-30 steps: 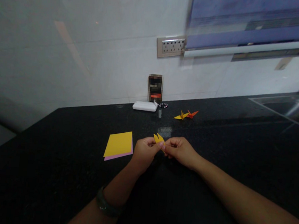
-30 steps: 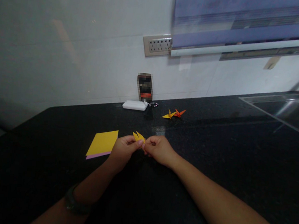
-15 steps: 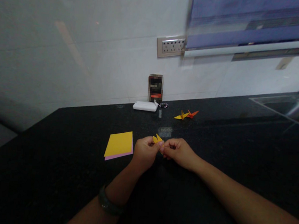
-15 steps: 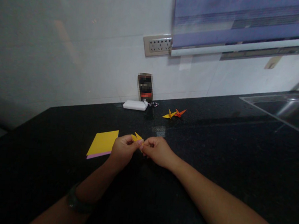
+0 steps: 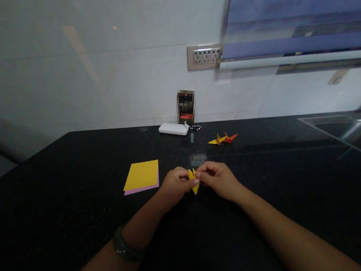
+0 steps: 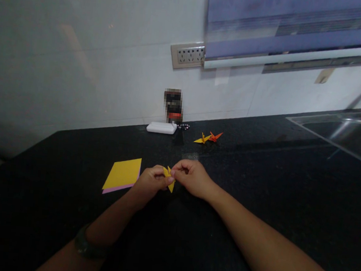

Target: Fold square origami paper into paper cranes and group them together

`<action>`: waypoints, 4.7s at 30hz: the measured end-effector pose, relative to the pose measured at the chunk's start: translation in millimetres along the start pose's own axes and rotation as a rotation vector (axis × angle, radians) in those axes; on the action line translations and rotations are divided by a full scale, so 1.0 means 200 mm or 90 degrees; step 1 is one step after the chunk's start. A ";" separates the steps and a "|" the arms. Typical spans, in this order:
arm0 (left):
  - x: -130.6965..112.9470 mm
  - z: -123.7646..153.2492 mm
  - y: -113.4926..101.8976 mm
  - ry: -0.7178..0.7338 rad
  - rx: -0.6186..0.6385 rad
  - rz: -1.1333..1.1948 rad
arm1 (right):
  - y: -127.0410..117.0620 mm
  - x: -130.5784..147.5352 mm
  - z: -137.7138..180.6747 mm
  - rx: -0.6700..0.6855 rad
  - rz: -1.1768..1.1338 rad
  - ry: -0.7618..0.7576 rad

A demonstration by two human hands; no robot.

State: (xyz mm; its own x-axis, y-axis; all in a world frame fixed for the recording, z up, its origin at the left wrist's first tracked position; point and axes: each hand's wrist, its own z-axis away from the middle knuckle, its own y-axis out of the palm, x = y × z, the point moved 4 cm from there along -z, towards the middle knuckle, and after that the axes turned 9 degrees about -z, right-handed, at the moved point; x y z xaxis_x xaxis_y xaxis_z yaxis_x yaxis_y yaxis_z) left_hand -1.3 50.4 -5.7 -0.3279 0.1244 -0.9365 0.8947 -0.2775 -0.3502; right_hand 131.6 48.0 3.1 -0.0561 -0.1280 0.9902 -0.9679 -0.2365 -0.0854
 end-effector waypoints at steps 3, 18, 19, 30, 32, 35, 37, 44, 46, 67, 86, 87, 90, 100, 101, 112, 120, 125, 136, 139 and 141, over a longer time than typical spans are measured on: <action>0.01 0.01 0.00 -0.060 -0.018 0.035 | 0.00 0.00 0.00 -0.036 0.004 -0.036; 0.00 0.01 0.04 -0.075 0.063 0.361 | -0.01 0.04 0.01 -0.001 -0.058 -0.049; 0.00 0.01 0.05 -0.081 0.062 0.361 | -0.01 0.04 0.01 0.003 -0.068 -0.040; 0.01 0.02 0.05 -0.118 0.084 0.337 | 0.01 0.03 0.01 0.051 -0.103 -0.010; 0.01 0.02 0.05 -0.115 0.083 0.334 | 0.01 0.03 0.01 0.049 -0.102 -0.006; 0.01 0.02 0.05 -0.112 0.081 0.326 | 0.01 0.03 0.01 0.047 -0.096 -0.003; 0.02 0.01 0.05 -0.115 0.077 0.315 | 0.01 0.02 0.01 0.045 -0.090 -0.001; 0.02 0.01 0.04 -0.103 0.056 0.253 | 0.00 0.01 0.01 0.043 -0.001 -0.071; 0.02 0.01 0.04 -0.100 0.048 0.229 | -0.01 0.03 0.02 0.036 0.066 -0.131; 0.04 0.02 0.04 -0.131 0.051 0.221 | -0.02 0.13 0.05 0.154 0.438 -0.312; 0.03 0.01 0.04 -0.137 -0.006 0.321 | -0.03 0.15 0.06 0.134 0.468 -0.371; 0.02 0.01 0.04 -0.134 -0.006 0.322 | -0.03 0.15 0.06 0.135 0.471 -0.372; 0.03 0.01 0.04 -0.125 0.001 0.317 | -0.03 0.15 0.06 0.130 0.469 -0.372; 0.04 0.00 0.02 -0.099 -0.032 0.260 | -0.02 0.17 0.07 0.111 0.408 -0.365; 0.05 0.00 0.02 -0.100 -0.033 0.255 | -0.02 0.17 0.07 0.109 0.401 -0.363; 0.04 0.01 0.02 -0.101 -0.053 0.244 | -0.02 0.17 0.07 0.099 0.399 -0.335; 0.03 0.01 0.02 -0.088 -0.049 0.249 | -0.02 0.17 0.07 0.089 0.403 -0.332; 0.04 0.00 0.02 -0.080 -0.050 0.235 | -0.01 0.17 0.07 0.085 0.410 -0.343; 0.03 0.00 0.03 -0.089 -0.036 0.259 | 0.00 0.17 0.08 0.084 0.453 -0.378; 0.02 0.01 0.04 -0.080 0.004 0.282 | 0.00 0.18 0.08 0.068 0.449 -0.369; 0.02 0.01 0.04 -0.076 0.018 0.285 | -0.01 0.18 0.08 0.060 0.442 -0.375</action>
State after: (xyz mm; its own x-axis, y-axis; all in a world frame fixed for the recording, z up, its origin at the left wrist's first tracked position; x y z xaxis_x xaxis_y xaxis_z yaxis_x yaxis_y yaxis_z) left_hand 3.8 47.2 -12.4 0.0542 -0.1229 -0.9909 0.9482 -0.3048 0.0896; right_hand 134.7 28.9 36.9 -0.4585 -0.7357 0.4985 -0.7384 0.0032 -0.6744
